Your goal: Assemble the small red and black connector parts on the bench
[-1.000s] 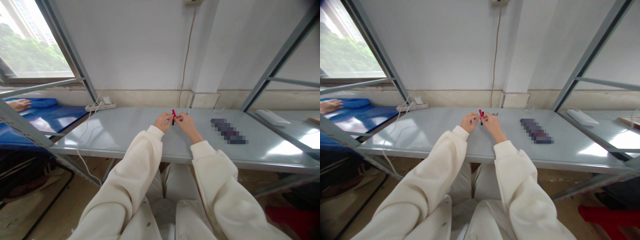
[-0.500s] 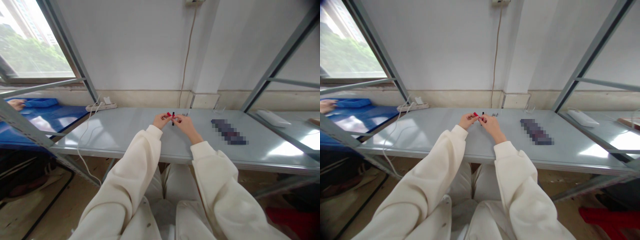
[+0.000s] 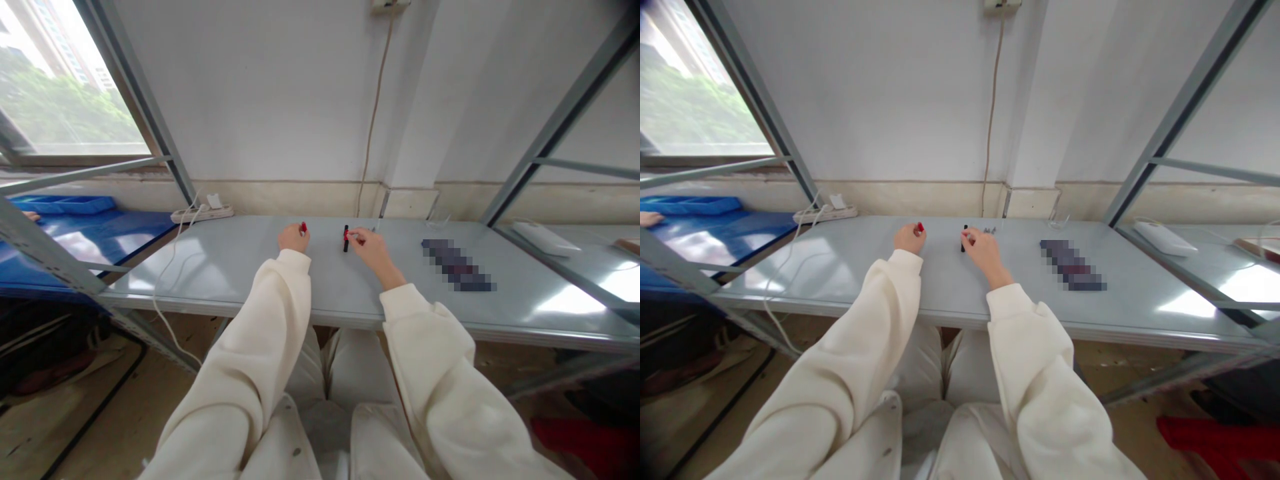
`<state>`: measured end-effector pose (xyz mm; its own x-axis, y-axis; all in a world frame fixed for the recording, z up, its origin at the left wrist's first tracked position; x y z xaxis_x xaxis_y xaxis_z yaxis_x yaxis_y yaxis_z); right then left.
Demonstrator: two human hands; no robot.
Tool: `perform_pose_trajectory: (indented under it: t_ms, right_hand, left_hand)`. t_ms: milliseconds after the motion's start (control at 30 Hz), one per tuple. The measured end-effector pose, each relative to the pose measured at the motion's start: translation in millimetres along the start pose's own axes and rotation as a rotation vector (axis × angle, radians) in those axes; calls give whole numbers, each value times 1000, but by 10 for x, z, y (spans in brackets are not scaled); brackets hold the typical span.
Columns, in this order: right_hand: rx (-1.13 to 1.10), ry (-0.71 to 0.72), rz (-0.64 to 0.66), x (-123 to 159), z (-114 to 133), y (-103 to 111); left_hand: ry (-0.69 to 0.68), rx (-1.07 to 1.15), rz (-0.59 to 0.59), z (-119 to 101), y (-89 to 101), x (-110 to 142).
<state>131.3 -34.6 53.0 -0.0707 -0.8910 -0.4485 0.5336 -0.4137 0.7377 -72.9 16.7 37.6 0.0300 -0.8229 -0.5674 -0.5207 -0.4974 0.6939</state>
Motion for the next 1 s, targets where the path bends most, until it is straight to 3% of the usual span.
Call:
perform_pose_trajectory:
  t_ms: [167, 333, 500, 633, 733, 833, 1000]
  right_hand:
    - [29, -143, -90, -26, -51, 86]
    - [72, -281, -93, -60, -177, 113]
    - [201, -424, 47, -51, -290, 77]
    - [302, -431, 229, -32, -325, -4]
    - [344, -414, 297, -32, -345, -60]
    - [361, -389, 322, -35, -355, -99]
    - [364, -357, 329, -34, -344, -132]
  left_hand:
    - [188, -196, 66, 314, 113, 12]
    - [278, -239, 195, 424, 82, 12]
    - [344, -306, 234, 430, 55, 11]
    - [367, -316, 226, 424, 60, 17]
    - [373, -307, 229, 426, 54, 26]
    - [362, -308, 174, 403, 75, 53]
    - [212, -293, -111, 216, 238, 106]
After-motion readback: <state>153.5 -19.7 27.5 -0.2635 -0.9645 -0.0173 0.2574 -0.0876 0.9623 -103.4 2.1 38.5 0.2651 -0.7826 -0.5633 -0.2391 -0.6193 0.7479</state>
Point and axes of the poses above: each hand's wrist, its own x-axis away from the middle knuckle, its own y-axis out of the back of the hand, z = x × y, the point moved 3 cm from there along -x, towards the middle knuckle, and after that the axes turned 10 degrees about -y, right-handed, at the moved point
